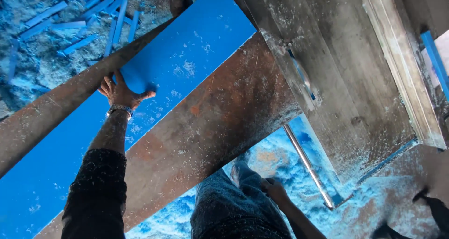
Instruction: Using a table saw to cut blue foam blocks into smaller rectangular sections and stacking the finished pieces.
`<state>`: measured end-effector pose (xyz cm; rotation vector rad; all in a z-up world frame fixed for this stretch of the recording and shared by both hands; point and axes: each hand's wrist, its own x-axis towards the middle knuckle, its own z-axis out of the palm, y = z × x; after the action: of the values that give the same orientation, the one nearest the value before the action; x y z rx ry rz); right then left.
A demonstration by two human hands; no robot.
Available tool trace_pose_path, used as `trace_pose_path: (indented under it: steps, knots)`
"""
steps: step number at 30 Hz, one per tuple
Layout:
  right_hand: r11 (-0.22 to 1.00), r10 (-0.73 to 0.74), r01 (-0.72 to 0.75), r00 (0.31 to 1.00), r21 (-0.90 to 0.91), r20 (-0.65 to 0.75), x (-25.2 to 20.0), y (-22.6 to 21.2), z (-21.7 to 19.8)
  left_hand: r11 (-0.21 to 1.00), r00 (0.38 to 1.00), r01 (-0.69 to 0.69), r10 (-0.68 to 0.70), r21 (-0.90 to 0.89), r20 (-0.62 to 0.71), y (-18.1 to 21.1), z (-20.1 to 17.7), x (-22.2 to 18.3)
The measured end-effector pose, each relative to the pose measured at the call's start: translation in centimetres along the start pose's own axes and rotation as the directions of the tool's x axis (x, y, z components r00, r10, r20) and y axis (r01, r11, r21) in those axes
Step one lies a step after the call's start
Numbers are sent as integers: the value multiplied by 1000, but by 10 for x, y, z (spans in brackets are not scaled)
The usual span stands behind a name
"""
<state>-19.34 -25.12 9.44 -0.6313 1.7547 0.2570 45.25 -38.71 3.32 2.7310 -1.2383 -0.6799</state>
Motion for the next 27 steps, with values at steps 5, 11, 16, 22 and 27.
trace_pose_path:
  steps: [5,11,16,22,27]
  knots:
    - [987,-94,101,994,-128,58,4,-27,16,995,993,-93,95,32,-67,7,20,-42]
    - [973,-207,206,978,-98,9,59,-26,20,992,999,-46,45,-117,-13,34,16,-114]
    - [965,-192,192,981,-176,17,89,-12,6,993,999,-11,16,-113,46,56,25,-165]
    - [827,-153,121,988,-549,-11,77,23,-16,994,992,41,-28,-103,124,83,48,-243]
    - [807,-197,221,975,-549,103,84,75,-43,996,995,34,-25,-88,100,113,60,-308]
